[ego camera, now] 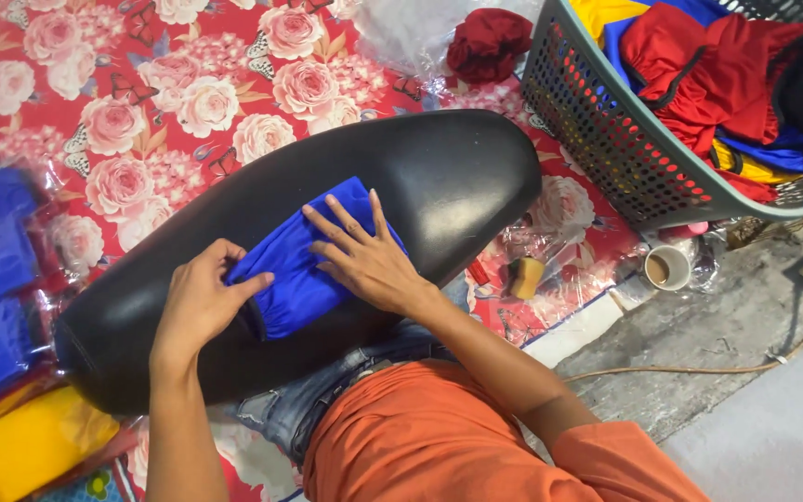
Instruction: Fitting a blue elasticated fabric cover onto a black motorcycle seat by stretching and smoothing it.
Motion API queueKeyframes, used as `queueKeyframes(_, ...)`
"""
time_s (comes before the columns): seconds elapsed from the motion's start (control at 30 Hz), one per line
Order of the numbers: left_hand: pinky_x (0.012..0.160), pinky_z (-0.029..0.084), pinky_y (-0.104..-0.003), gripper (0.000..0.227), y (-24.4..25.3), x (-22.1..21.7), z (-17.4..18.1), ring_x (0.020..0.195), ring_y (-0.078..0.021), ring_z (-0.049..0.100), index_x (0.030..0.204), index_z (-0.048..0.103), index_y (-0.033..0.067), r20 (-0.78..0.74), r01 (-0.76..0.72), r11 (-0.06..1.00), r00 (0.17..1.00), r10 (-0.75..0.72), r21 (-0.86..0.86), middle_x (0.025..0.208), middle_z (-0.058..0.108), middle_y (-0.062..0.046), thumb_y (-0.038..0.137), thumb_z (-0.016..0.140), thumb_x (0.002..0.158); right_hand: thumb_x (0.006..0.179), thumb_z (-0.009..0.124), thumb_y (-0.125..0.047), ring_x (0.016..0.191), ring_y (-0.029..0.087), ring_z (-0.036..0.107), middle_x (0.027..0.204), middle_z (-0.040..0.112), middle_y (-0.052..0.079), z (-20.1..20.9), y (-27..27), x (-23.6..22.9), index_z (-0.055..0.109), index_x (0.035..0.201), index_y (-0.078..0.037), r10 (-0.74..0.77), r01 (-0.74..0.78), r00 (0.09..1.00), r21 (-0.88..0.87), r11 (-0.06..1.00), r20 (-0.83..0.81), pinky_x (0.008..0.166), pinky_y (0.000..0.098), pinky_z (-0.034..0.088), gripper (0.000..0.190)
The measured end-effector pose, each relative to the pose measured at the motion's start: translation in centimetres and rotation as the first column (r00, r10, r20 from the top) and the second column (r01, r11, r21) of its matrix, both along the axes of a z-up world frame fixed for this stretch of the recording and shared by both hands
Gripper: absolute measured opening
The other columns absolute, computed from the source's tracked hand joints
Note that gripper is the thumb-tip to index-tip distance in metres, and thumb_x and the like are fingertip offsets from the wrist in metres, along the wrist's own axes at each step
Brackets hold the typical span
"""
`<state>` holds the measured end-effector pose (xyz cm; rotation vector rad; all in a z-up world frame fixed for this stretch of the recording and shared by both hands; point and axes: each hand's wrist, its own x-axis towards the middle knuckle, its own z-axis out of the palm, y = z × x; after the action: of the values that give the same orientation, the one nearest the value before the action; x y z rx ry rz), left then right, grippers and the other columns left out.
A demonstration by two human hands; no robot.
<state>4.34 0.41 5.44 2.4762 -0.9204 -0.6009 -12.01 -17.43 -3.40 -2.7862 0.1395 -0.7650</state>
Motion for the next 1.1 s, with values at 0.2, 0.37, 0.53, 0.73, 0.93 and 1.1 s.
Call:
queueKeyframes(0.2,0.084,0.058,-0.040,0.021,0.4,-4.0,2.7,0.105,-0.0285,0.073,0.085,0.063,0.0139,0.144,-0.052,0.932,0.983,0.110,-0.358,0.101,0.078,-0.007,0.009,0.082,0.081,0.096,0.072,-0.025,0.113,0.026,0.054,0.128,0.056,0.000,2.3,3.5,-2.7,0.068,0.113,-0.027,-0.200,0.125,0.933,0.253,0.959,0.299,0.087,0.0412,0.034,0.018)
queueKeyframes(0.37,0.070,0.059,-0.033,0.029,-0.2,-9.2,5.2,0.089,-0.0161,0.076,0.095,0.063,0.0258,0.702,0.214,0.933,0.710,0.055,-0.289,0.095,0.079,0.006,0.012,0.083,0.079,0.095,0.072,-0.023,0.117,0.044,0.064,0.138,0.057,0.026,4.2,6.0,-4.6,0.045,0.150,-0.004,0.032,-0.180,0.984,0.955,0.236,0.178,0.092,0.0520,0.056,0.064)
queueKeyframes(0.53,0.089,0.058,-0.038,0.006,-3.1,-13.0,3.0,0.114,-0.0278,0.071,0.102,0.072,0.0112,0.884,0.530,0.808,0.467,-0.024,-0.258,0.110,0.078,-0.008,0.010,0.068,0.098,0.100,0.047,-0.059,0.116,0.037,0.066,0.133,0.060,0.015,-2.5,5.0,-3.9,0.042,0.152,-0.017,-0.083,-0.161,0.986,0.696,-0.700,0.144,0.095,0.0541,0.055,0.068)
queueKeyframes(0.73,0.104,0.055,-0.044,0.014,-2.6,-15.5,-2.1,0.118,-0.0368,0.069,0.107,0.069,0.0044,0.614,0.486,0.670,0.787,-0.058,-0.561,0.121,0.071,-0.018,0.006,0.066,0.093,0.101,0.068,-0.028,0.073,0.021,0.072,0.084,0.073,0.011,-2.8,3.1,-3.1,0.067,0.101,-0.008,-0.237,-0.091,0.966,0.721,-0.687,-0.103,0.072,0.0357,0.058,0.021)
queueKeyframes(0.93,0.077,0.062,-0.030,0.015,1.4,-14.7,-1.8,0.083,-0.0247,0.075,0.098,0.068,0.0042,-0.034,-0.297,0.494,0.880,0.474,-0.817,0.093,0.074,-0.011,0.006,0.077,0.087,0.098,0.066,-0.020,0.082,0.031,0.076,0.096,0.073,0.019,2.8,3.6,-2.6,0.065,0.128,-0.003,-0.245,-0.061,0.961,0.759,-0.648,-0.132,0.078,0.0458,0.061,0.034)
queueKeyframes(1.1,0.091,0.059,-0.045,0.061,1.8,-13.9,-4.7,0.102,-0.0294,0.068,0.136,0.062,0.0032,-0.695,-0.633,0.595,0.699,0.166,-0.495,0.121,0.070,-0.023,0.037,0.077,0.087,0.096,0.067,-0.020,0.077,0.028,0.076,0.089,0.073,0.017,4.1,3.9,-3.6,0.065,0.126,-0.001,-0.177,-0.043,0.981,0.791,-0.611,-0.084,0.077,0.0444,0.062,0.035)
